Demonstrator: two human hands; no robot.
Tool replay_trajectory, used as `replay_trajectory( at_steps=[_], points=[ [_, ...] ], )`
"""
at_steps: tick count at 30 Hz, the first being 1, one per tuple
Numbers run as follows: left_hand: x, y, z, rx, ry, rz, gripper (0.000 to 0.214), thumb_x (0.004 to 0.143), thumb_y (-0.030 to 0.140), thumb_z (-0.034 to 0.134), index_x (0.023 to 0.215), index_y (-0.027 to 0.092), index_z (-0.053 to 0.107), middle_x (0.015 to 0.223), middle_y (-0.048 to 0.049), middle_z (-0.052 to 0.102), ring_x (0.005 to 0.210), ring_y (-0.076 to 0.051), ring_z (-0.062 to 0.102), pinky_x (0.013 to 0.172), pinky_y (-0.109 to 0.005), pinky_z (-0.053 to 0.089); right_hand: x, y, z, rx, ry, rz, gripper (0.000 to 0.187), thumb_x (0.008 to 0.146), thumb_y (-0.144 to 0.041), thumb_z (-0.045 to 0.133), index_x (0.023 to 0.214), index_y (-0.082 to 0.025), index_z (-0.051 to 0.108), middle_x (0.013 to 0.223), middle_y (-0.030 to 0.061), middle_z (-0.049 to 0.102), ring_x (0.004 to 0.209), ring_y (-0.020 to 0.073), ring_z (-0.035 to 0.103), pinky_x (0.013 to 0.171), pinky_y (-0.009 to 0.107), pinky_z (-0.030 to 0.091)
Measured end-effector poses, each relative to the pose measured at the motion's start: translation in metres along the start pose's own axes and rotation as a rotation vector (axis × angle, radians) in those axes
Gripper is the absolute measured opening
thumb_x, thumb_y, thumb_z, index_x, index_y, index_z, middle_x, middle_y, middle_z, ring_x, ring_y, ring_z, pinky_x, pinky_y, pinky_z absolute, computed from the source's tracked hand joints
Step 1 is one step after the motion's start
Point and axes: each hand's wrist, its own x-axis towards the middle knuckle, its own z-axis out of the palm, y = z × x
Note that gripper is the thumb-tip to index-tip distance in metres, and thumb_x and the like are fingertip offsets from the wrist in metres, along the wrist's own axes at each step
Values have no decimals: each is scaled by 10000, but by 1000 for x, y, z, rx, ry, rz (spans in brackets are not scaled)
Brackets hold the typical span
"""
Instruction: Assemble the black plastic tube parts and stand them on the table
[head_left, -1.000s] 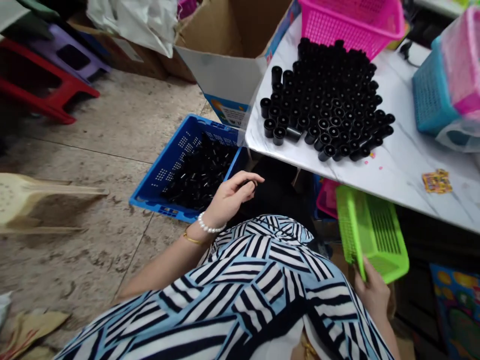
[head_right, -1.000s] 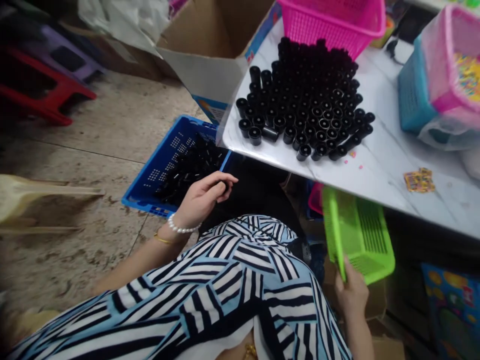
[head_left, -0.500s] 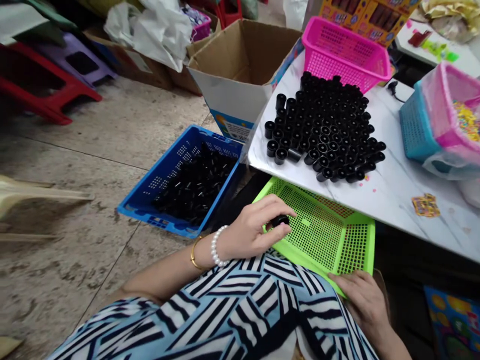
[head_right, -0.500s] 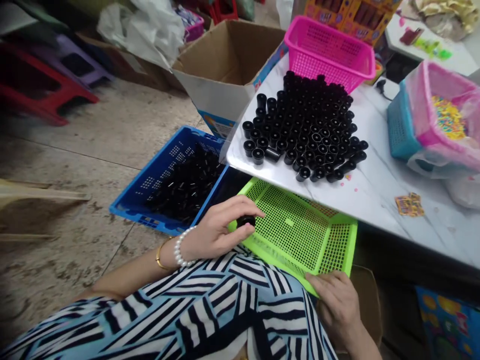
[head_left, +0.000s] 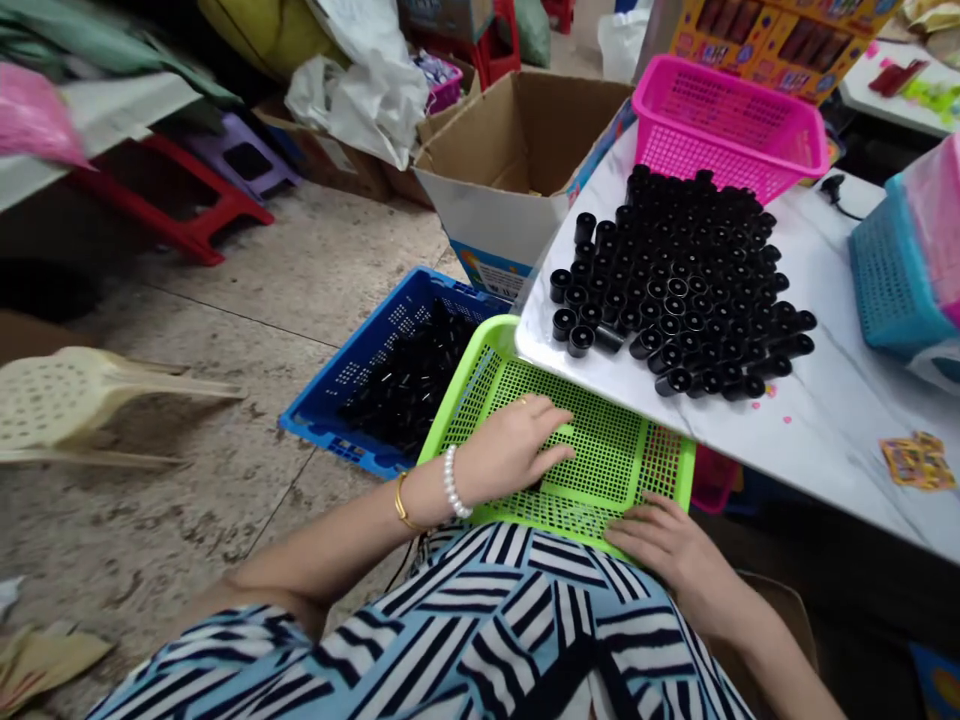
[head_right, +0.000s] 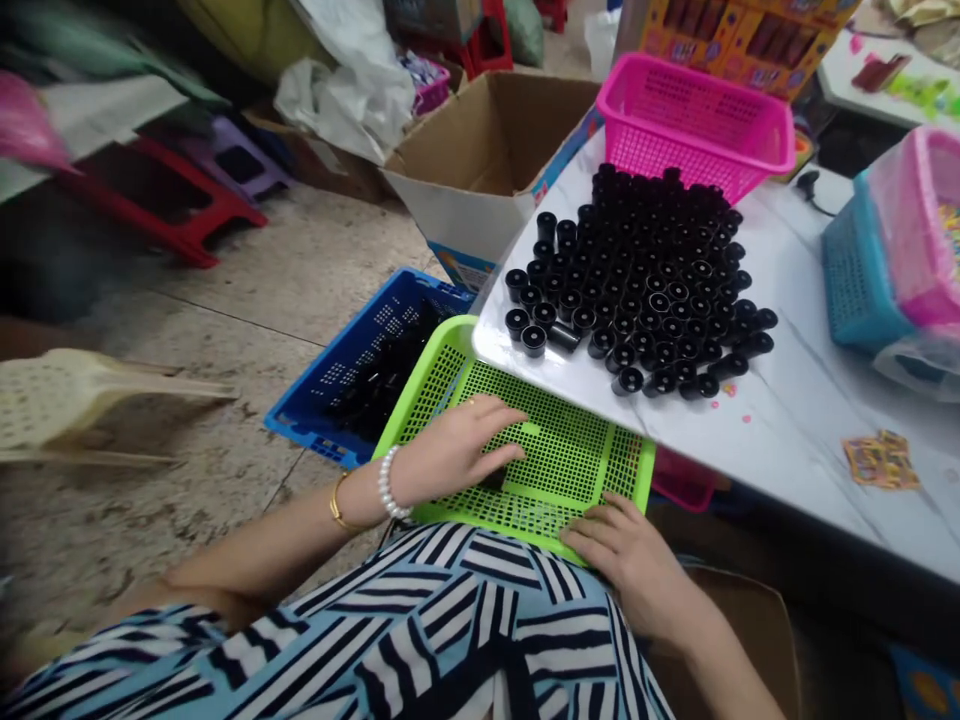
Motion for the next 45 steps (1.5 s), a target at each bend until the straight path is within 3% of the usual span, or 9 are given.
replay_trajectory(
  at_steps=[3, 7, 15, 18, 23, 27, 32, 38, 45],
  points=[
    [23, 0, -20, 22, 163, 3, 404, 1016, 410, 543, 1270, 102, 606, 1076, -138, 647, 944, -225, 595, 856, -362, 493, 11, 8, -33, 56, 249, 33, 464, 935, -191, 644, 1394, -249, 601, 1109, 59, 754, 1024, 214, 684, 995, 480, 550],
    [55, -7, -30, 163, 257, 2, 344, 1014, 334, 549, 1290, 136, 606, 1015, -109, 639, 850, -195, 575, 742, -310, 450, 46, 17, -53, -181, 678, 128, 541, 855, -52, 696, 1366, -219, 644, 896, 50, 737, 803, 174, 677, 795, 363, 582],
    [78, -24, -17, 404, 478, 66, 162, 988, 301, 580, 1060, 192, 677, 967, -67, 587, 748, -146, 537, 570, -247, 435, 98, 0, -49, -296, 823, 70, 647, 817, -20, 726, 1425, -195, 593, 978, 68, 775, 802, 155, 718, 750, 289, 588],
    [76, -30, -11, 403, 540, 119, 132, 974, 252, 597, 1056, 195, 684, 1162, -105, 587, 780, -138, 575, 630, -261, 531, 72, 25, -56, -435, 901, 213, 564, 830, -56, 718, 1361, -231, 645, 950, 49, 776, 802, 163, 719, 773, 299, 584],
    [75, -44, 0, 332, 562, 283, 200, 924, 178, 662, 1122, 198, 642, 1303, -126, 573, 811, -139, 641, 678, -283, 613, -25, 86, -89, -747, 1184, 943, 217, 931, -286, 632, 1044, -182, 786, 796, 67, 719, 672, 175, 619, 731, 344, 533],
    [78, -39, 6, 241, 566, 327, 238, 901, 163, 704, 1123, 190, 624, 1271, -132, 585, 819, -136, 658, 718, -295, 638, -55, 101, -89, -553, 1131, 1082, 285, 955, -371, 596, 1012, -175, 795, 828, 67, 710, 717, 176, 611, 738, 329, 515],
    [86, -34, 8, 106, 619, 257, 358, 850, 179, 776, 1163, 164, 602, 1184, -125, 645, 908, -175, 676, 737, -281, 636, -23, 107, -79, -339, 942, 968, 274, 915, -397, 668, 1084, -216, 784, 926, 59, 713, 763, 170, 615, 788, 327, 519],
    [82, -26, 7, 35, 582, 197, 552, 878, 220, 754, 1387, 158, 548, 1247, -140, 629, 1058, -224, 672, 915, -376, 640, -26, 123, -88, -404, 877, 1000, 277, 864, -420, 702, 988, -180, 763, 875, 61, 703, 775, 193, 613, 817, 360, 503],
    [84, -28, 12, -62, 637, 201, 543, 906, 230, 725, 1407, 141, 536, 1220, -135, 627, 1066, -204, 660, 879, -351, 640, -35, 129, -89, -573, 783, 991, 296, 894, -440, 647, 851, -166, 750, 826, 101, 683, 828, 253, 620, 817, 410, 501]
  ],
)
